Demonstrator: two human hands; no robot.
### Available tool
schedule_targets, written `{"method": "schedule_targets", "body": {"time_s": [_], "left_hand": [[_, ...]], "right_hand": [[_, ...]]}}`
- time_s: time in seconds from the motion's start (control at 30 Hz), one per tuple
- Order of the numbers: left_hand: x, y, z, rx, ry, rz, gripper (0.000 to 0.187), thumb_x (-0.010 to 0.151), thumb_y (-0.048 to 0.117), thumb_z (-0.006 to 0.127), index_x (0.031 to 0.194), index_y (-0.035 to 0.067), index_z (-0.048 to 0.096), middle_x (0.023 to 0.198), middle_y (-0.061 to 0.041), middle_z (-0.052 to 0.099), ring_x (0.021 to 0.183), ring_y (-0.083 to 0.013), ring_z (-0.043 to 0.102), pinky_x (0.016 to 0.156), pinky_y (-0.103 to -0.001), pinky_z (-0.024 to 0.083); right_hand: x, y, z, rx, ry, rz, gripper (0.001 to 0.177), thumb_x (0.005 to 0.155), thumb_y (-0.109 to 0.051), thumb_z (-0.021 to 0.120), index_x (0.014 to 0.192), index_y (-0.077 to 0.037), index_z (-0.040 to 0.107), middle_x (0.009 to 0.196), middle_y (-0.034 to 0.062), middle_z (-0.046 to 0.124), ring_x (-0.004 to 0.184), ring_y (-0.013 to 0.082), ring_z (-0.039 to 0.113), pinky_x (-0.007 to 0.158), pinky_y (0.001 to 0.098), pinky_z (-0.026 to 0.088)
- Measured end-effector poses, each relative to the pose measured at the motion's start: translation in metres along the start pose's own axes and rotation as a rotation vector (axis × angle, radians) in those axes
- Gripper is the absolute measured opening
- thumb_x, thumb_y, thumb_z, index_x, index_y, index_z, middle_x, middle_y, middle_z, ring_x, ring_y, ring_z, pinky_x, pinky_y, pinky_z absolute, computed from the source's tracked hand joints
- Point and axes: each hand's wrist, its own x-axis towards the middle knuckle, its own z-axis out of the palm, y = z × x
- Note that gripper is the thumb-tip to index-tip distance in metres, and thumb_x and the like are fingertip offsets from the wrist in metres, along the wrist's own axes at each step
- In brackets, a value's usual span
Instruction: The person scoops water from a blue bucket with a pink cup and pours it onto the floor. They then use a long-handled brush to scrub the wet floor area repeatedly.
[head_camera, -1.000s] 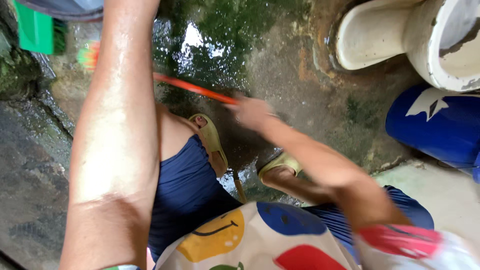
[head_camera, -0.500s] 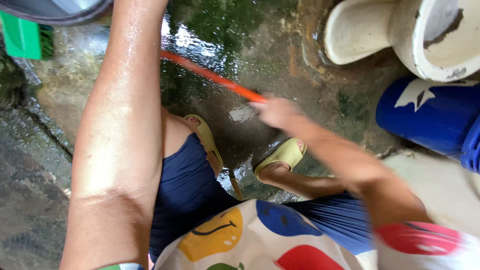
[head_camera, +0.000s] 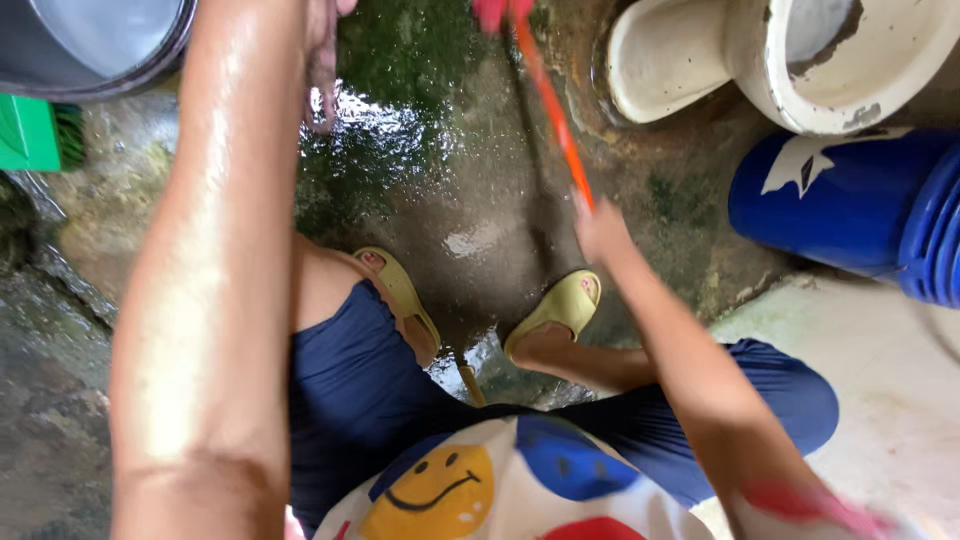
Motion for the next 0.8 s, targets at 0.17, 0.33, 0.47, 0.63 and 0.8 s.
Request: {"method": "schedule_targets", "body": {"time_s": [0.17, 0.33, 0.47, 0.63, 0.8], "left_hand": [[-0.044, 0.034, 0.013, -0.267, -0.292, -0.297, 0.032, 0.093, 0.033, 0.072, 0.074, 0.013, 0.055, 0.053, 0.001, 0.053, 0.041, -0.0105, 0.048, 0.038, -0.033, 0.036], [-0.018, 0.054, 0.073, -0.572, -0.499, -0.115, 0.025, 0.097, 0.026, 0.066, 0.08, 0.009, 0.057, 0.058, 0.004, 0.056, 0.045, -0.0086, 0.052, 0.038, -0.028, 0.041], [0.013, 0.051, 0.083, -0.42, -0.583, -0.056, 0.026, 0.096, 0.029, 0.065, 0.08, 0.01, 0.058, 0.059, 0.005, 0.056, 0.044, -0.0068, 0.05, 0.037, -0.028, 0.037], [0.008, 0.061, 0.045, -0.322, -0.5, -0.128, 0.044, 0.085, 0.037, 0.092, 0.08, 0.01, 0.058, 0.06, 0.007, 0.055, 0.041, -0.0065, 0.044, 0.037, -0.028, 0.033], [-0.004, 0.072, 0.009, -0.101, -0.406, -0.165, 0.026, 0.089, 0.02, 0.072, 0.096, -0.002, 0.062, 0.062, -0.004, 0.061, 0.043, -0.011, 0.053, 0.036, -0.033, 0.037]], "right_hand": [[0.19, -0.025, 0.009, 0.973, 0.065, 0.888, 0.048, 0.094, -0.06, 0.054, 0.096, -0.014, 0.066, 0.071, 0.0093, 0.065, 0.056, 0.0288, 0.055, 0.05, 0.0495, 0.038], [0.031, -0.061, 0.099, 0.444, 0.295, -0.016, 0.064, 0.113, -0.048, 0.027, 0.144, -0.001, 0.058, 0.073, 0.0119, 0.05, 0.059, 0.0295, 0.052, 0.05, 0.0489, 0.043], [-0.107, -0.094, 0.175, 0.749, -0.01, 0.687, 0.081, 0.1, -0.068, 0.034, 0.117, 0.003, 0.068, 0.091, 0.0355, 0.067, 0.092, 0.045, 0.068, 0.078, 0.0552, 0.051], [0.067, -0.036, 0.114, 0.692, 0.377, 0.563, 0.077, 0.105, -0.063, 0.04, 0.1, 0.011, 0.062, 0.093, 0.0356, 0.066, 0.091, 0.0496, 0.065, 0.073, 0.0555, 0.051], [0.238, 0.026, 0.005, 0.907, 0.174, 0.79, 0.076, 0.103, -0.063, 0.041, 0.09, 0.007, 0.068, 0.08, 0.0329, 0.066, 0.082, 0.0408, 0.071, 0.069, 0.0538, 0.05]]}}
